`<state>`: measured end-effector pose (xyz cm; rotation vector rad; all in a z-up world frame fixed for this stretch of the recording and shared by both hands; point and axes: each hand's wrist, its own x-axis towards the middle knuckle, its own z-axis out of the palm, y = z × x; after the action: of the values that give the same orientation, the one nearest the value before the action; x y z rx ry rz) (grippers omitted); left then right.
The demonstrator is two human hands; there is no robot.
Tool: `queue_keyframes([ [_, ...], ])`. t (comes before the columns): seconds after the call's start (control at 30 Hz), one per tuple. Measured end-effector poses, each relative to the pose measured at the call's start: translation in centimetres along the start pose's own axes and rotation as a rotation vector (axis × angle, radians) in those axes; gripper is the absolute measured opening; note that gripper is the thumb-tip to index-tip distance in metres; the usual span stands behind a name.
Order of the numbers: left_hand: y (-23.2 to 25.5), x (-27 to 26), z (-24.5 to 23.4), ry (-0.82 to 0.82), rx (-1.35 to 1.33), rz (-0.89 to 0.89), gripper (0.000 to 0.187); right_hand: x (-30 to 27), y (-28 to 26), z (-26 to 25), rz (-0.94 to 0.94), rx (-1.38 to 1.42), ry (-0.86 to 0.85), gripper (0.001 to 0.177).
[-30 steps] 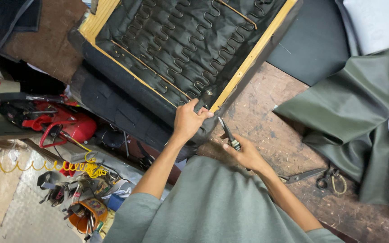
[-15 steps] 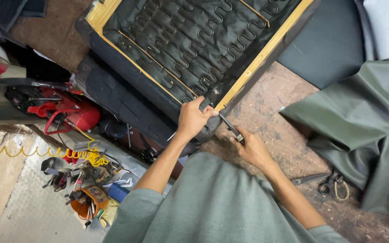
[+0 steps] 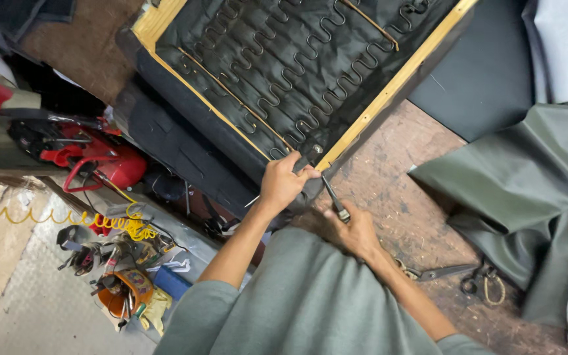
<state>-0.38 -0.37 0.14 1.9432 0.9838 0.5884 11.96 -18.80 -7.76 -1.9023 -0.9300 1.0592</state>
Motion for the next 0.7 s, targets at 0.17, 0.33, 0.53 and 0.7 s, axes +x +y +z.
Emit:
queue_keyframes([
  [0.17, -0.3, 0.1, -0.2, -0.039, 0.003, -0.055, 0.02, 1.2, -0.1, -1.8, -0.356, -0.56, 0.289, 0.033],
  [0.33, -0.4, 0.2, -0.5, -0.026, 0.004, -0.01, 0.02, 2.0, 0.5, -1.3, -0.319, -0.563, 0.255, 0.042],
  [0.53, -0.1, 0.5, -0.7, -0.007, 0.027, 0.004, 0.022, 2.5, 0.7, 0.2, -0.323, -0.513, 0.31, 0.045],
  [0.7, 0.3, 0.2, -0.8, -0.022, 0.042, -0.027, 0.022, 3.6, 0.9, 1.4, -0.394, -0.384, 0.328, 0.042],
])
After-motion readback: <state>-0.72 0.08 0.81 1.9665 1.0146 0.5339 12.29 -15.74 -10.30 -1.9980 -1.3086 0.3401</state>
